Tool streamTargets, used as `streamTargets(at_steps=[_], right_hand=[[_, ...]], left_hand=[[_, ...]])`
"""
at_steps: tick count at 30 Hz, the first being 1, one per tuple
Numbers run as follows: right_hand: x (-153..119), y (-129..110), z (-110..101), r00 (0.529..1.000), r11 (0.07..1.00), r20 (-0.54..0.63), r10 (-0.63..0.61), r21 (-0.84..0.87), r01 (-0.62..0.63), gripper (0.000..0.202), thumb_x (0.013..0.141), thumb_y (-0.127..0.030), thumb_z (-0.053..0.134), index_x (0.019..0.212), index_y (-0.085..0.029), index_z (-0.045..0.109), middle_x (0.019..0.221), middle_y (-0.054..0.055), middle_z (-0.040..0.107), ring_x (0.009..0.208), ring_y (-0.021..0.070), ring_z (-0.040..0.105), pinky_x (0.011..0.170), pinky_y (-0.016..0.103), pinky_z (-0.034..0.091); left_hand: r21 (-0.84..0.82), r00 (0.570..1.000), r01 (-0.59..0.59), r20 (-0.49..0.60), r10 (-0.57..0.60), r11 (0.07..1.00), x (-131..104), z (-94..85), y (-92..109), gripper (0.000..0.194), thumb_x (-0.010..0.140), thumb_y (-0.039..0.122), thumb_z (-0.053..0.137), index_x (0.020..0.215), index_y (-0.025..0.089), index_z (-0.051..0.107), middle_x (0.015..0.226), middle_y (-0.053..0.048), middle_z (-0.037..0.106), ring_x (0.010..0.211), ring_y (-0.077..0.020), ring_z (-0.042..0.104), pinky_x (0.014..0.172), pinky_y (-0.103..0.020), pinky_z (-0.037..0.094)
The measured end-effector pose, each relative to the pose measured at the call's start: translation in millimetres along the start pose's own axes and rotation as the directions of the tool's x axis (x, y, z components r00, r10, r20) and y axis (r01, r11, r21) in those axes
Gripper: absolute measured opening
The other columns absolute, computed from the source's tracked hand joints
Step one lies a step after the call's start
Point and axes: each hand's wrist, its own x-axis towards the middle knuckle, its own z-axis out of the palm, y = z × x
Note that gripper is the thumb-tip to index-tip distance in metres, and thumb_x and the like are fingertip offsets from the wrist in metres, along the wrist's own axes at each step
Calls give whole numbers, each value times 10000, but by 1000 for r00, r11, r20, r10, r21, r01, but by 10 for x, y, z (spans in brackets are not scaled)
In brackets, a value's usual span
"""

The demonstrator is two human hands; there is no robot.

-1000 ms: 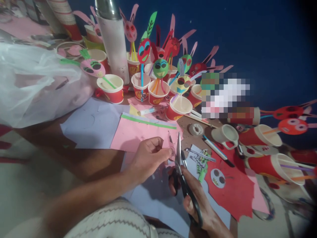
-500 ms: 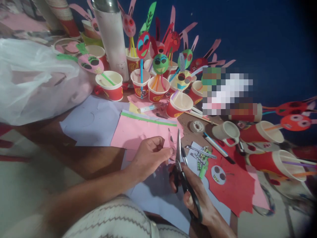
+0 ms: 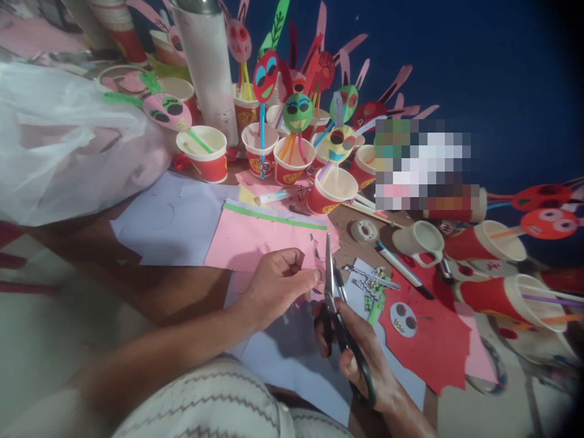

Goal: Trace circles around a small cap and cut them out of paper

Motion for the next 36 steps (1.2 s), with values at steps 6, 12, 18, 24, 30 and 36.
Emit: streamTargets(at_steps=[6,12,18,24,30,36], right_hand=[[-10,22,1,1000,1000,6,11,20,-11,522,774,-692,448,932,-198,505,670,-3,502,536,123,437,502,236,417],[-8,13,8,999,999,-13,40,25,-40,565,733,-734,454,895,-195,506,625,-11,498,515,124,429,474,233,398],[-22,52,0,999,999,-8,44,23,-44,540,749,-709,466,889,-191,523,610,-10,516,501,123,434,472,238,385],[-24,62,-10,998,997,1,67,48,-67,546,728,-713,493,893,-194,530,597,-16,515,516,129,424,497,249,371],[-20,20,-24,995,994,23,94,60,-95,550,723,-729,481,867,-200,516,581,-26,507,516,124,405,502,249,347],[-25,17,-4,993,987,27,112,112,-115,536,718,-718,505,866,-203,516,574,-34,500,500,115,390,489,240,339]], left_hand=[[-10,1000,-8,-1,8,1000,2,-2,-12,99,719,215,581,649,149,558,562,24,550,468,-71,476,491,-205,405],[-3,1000,20,10,-20,1000,-9,8,47,107,712,213,579,628,149,556,520,30,531,461,-76,486,483,-204,403],[-24,1000,8,23,-8,1000,0,-9,24,98,711,202,576,629,149,562,520,31,538,450,-72,482,468,-203,410],[-34,999,8,49,-7,999,10,-28,14,95,713,187,568,628,146,567,535,24,553,462,-79,495,460,-208,423],[-23,998,20,56,-19,1000,11,-33,40,119,707,185,572,598,144,548,535,19,544,460,-85,488,466,-231,449],[-26,997,34,67,-32,999,11,-39,31,111,711,180,569,608,146,549,549,11,555,471,-100,511,466,-245,459]])
